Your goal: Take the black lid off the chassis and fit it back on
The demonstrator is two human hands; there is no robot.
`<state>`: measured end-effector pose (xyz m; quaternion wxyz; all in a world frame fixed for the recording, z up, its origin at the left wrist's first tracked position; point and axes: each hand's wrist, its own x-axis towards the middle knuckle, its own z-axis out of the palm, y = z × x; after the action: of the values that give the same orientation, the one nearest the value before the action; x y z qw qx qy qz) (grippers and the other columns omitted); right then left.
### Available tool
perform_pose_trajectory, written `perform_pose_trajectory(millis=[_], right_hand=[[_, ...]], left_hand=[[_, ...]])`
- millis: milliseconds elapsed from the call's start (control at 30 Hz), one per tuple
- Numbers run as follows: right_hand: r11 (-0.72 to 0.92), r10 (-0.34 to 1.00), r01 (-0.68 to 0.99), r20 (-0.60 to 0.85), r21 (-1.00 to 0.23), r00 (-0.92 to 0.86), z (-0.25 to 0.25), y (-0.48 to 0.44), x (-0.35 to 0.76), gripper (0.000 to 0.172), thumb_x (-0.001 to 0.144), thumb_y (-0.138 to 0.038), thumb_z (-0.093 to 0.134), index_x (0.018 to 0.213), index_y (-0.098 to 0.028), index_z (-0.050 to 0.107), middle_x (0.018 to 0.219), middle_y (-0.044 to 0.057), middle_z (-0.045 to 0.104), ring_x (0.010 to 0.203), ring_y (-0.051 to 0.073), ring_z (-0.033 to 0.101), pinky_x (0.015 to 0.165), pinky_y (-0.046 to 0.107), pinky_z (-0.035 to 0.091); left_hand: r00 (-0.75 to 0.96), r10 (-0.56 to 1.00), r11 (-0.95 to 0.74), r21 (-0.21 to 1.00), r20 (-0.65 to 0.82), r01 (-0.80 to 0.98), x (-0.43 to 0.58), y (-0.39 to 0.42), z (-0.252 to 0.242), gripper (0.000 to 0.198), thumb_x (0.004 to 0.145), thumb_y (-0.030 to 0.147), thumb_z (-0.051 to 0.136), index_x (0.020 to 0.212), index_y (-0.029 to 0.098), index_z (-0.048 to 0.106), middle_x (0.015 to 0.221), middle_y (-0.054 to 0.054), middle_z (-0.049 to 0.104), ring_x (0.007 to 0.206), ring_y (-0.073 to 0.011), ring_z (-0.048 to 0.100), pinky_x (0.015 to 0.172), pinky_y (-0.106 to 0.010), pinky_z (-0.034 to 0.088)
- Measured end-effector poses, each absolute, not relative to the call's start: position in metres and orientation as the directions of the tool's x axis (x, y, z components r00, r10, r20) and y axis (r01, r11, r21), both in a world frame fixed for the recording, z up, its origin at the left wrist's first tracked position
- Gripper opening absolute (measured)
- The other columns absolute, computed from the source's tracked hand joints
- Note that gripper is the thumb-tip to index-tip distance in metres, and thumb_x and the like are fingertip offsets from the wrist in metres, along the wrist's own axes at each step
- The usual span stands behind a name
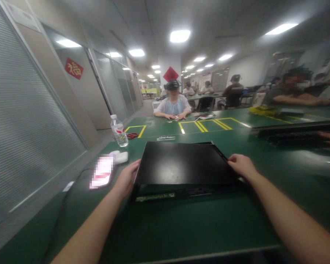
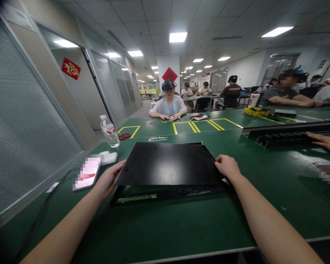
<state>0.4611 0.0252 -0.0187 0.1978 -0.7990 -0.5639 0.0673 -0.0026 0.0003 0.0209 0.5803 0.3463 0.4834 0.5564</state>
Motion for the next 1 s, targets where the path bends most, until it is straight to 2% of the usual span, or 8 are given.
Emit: perform_pose_trajectory(millis=[200, 467, 700, 867, 1000], right_hand=[[-0.272, 0.928, 0.878, 0.132, -0.394, 0.347, -0.020, 0.025, 0.460, 0.017, 0.079, -0.022, 0.060, 0.087, -0.018, 0.075, 0.091, 0.008, 0.075, 0.079, 0.020, 0.067, 0.067, 0.028, 0.047], [-0.294, 0.925, 0.857, 0.099, -0.424, 0.366, -0.020, 0.024, 0.459, 0.016, 0.080, -0.024, 0.061, 0.089, -0.018, 0.073, 0.093, 0.008, 0.074, 0.077, 0.019, 0.066, 0.063, 0.027, 0.045], [-0.272, 0.926, 0.805, 0.085, -0.528, 0.369, -0.023, 0.026, 0.463, 0.038, 0.083, -0.027, 0.060, 0.119, -0.021, 0.070, 0.090, 0.005, 0.074, 0.078, 0.019, 0.067, 0.064, 0.025, 0.046], [-0.252, 0.919, 0.792, 0.119, -0.557, 0.376, -0.023, 0.030, 0.463, 0.036, 0.092, -0.039, 0.049, 0.105, -0.020, 0.076, 0.102, 0.009, 0.075, 0.094, 0.025, 0.069, 0.074, 0.029, 0.049], [-0.228, 0.911, 0.667, 0.086, -0.709, 0.403, -0.024, 0.032, 0.463, 0.034, 0.090, -0.041, 0.053, 0.098, -0.018, 0.078, 0.104, 0.011, 0.076, 0.098, 0.026, 0.069, 0.080, 0.031, 0.050]], left_hand=[[-0.002, 0.995, 0.096, 0.943, -0.102, -0.320, -0.005, -0.004, 0.020, 0.057, 0.070, 0.022, 0.077, 0.126, 0.015, 0.068, 0.117, -0.011, 0.075, 0.107, -0.0269, 0.070, 0.078, -0.028, 0.056], [0.068, 0.997, 0.053, 0.943, -0.033, -0.327, 0.001, -0.011, 0.025, 0.075, 0.065, 0.018, 0.078, 0.138, 0.018, 0.060, 0.117, -0.010, 0.075, 0.099, -0.0270, 0.072, 0.074, -0.029, 0.056], [0.063, 0.998, 0.049, 0.944, -0.030, -0.325, 0.003, -0.014, 0.029, 0.078, 0.063, 0.017, 0.078, 0.138, 0.019, 0.060, 0.118, -0.010, 0.075, 0.103, -0.0298, 0.071, 0.082, -0.034, 0.058], [0.056, 0.998, 0.016, 0.943, 0.003, -0.334, 0.005, -0.015, 0.030, 0.082, 0.062, 0.018, 0.078, 0.141, 0.021, 0.057, 0.125, -0.010, 0.072, 0.109, -0.0321, 0.069, 0.089, -0.038, 0.057], [0.060, 0.997, -0.019, 0.946, 0.040, -0.322, 0.008, -0.017, 0.031, 0.085, 0.062, 0.022, 0.080, 0.143, 0.022, 0.056, 0.129, -0.010, 0.070, 0.114, -0.0332, 0.067, 0.093, -0.040, 0.055]])
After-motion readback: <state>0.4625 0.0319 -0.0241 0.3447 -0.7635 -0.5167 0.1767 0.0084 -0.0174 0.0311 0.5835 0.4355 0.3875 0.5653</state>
